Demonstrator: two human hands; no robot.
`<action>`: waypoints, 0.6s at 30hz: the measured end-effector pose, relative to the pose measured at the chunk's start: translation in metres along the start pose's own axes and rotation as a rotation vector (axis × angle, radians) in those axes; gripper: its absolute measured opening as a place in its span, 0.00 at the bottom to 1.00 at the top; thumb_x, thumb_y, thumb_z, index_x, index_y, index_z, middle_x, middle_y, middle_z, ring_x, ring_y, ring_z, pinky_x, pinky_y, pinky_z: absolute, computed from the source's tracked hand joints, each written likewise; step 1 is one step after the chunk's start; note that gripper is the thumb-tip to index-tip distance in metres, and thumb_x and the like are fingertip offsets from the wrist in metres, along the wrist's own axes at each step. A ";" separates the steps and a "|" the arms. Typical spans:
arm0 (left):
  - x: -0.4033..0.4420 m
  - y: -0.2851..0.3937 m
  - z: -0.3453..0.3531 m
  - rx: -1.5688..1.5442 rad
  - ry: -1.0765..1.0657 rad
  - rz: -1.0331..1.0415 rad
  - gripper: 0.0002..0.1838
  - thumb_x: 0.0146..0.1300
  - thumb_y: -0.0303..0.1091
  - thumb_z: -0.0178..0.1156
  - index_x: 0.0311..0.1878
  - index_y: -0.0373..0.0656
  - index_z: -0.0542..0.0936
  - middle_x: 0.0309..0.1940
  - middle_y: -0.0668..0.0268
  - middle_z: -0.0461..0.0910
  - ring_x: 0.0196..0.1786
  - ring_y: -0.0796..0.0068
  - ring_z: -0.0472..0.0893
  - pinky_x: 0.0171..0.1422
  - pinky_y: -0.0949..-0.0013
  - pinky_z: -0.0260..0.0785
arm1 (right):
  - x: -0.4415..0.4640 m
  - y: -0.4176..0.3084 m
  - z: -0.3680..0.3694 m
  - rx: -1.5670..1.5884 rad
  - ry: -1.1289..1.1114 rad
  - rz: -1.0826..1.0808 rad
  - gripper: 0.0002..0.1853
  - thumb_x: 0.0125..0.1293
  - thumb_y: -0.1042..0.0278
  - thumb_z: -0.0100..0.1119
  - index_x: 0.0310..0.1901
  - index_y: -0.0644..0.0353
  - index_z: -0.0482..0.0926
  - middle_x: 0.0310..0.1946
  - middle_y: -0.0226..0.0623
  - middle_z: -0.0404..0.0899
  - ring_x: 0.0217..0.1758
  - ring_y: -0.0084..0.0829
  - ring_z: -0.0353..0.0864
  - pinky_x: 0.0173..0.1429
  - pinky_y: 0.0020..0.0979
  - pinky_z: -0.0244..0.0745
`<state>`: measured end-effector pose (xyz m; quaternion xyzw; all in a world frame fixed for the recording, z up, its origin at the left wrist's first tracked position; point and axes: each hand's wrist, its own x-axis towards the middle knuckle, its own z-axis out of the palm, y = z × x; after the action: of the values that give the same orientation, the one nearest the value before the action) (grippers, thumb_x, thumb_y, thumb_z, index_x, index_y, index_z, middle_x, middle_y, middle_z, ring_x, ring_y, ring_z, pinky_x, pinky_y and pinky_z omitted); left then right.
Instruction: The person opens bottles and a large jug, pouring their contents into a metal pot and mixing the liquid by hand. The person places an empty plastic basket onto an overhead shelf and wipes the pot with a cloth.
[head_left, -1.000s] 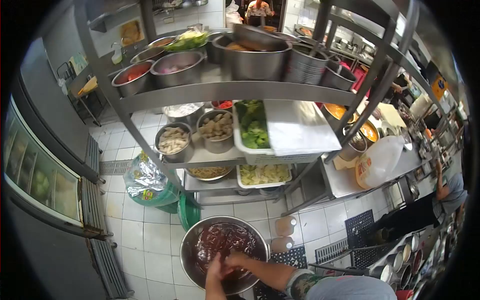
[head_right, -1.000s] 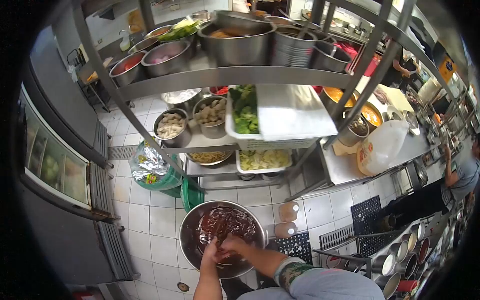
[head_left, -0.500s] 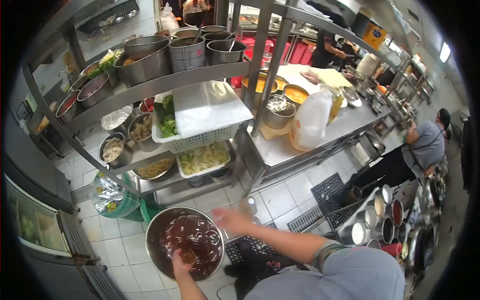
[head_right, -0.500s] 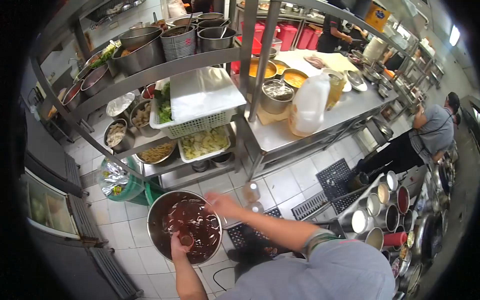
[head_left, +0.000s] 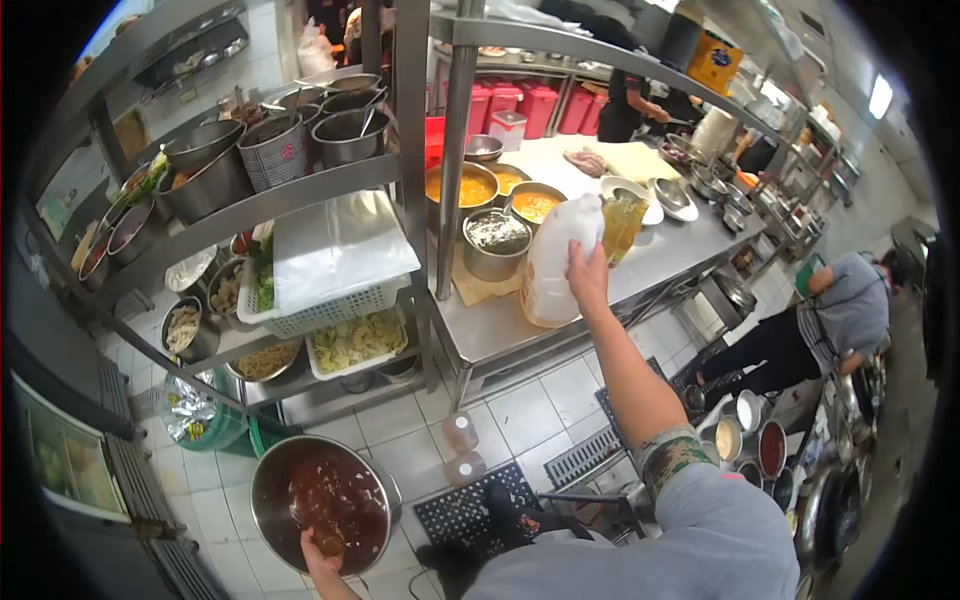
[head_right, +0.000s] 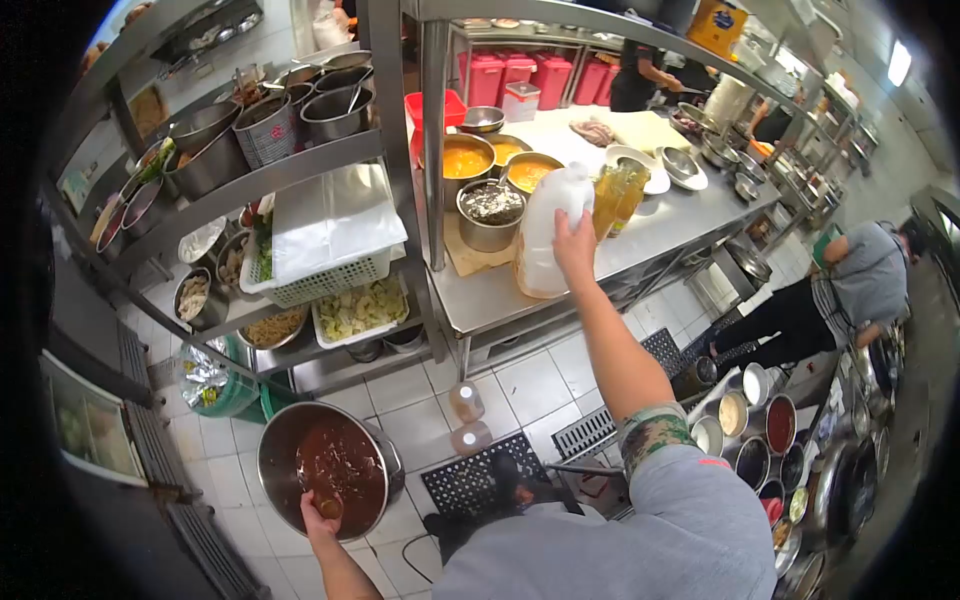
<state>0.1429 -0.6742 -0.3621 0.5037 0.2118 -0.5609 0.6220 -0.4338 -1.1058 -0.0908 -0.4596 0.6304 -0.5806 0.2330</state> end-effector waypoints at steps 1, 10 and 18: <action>-0.009 -0.005 0.007 0.023 -0.007 0.054 0.17 0.61 0.46 0.61 0.49 0.47 0.78 0.44 0.63 0.82 0.44 0.61 0.82 0.42 0.57 0.79 | -0.003 0.000 -0.003 -0.089 0.083 -0.146 0.24 0.73 0.52 0.60 0.55 0.70 0.75 0.46 0.54 0.82 0.49 0.47 0.81 0.57 0.44 0.75; -0.010 -0.036 -0.020 0.885 0.099 0.760 0.44 0.49 0.24 0.68 0.73 0.42 0.63 0.63 0.55 0.75 0.65 0.61 0.76 0.67 0.63 0.70 | -0.101 -0.079 -0.029 -0.387 -0.555 -0.431 0.16 0.75 0.59 0.59 0.48 0.68 0.78 0.39 0.47 0.81 0.42 0.35 0.79 0.50 0.36 0.74; -0.013 -0.035 0.020 1.212 0.224 0.975 0.33 0.48 0.22 0.68 0.62 0.43 0.73 0.55 0.52 0.80 0.61 0.45 0.77 0.66 0.52 0.70 | -0.266 -0.130 0.071 -0.946 -1.463 -0.438 0.27 0.72 0.48 0.59 0.56 0.69 0.76 0.32 0.58 0.84 0.37 0.57 0.86 0.41 0.50 0.79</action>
<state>0.1017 -0.6807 -0.3570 0.8448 -0.3145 -0.1883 0.3897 -0.2099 -0.9036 -0.0474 -0.8723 0.3959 0.1465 0.2466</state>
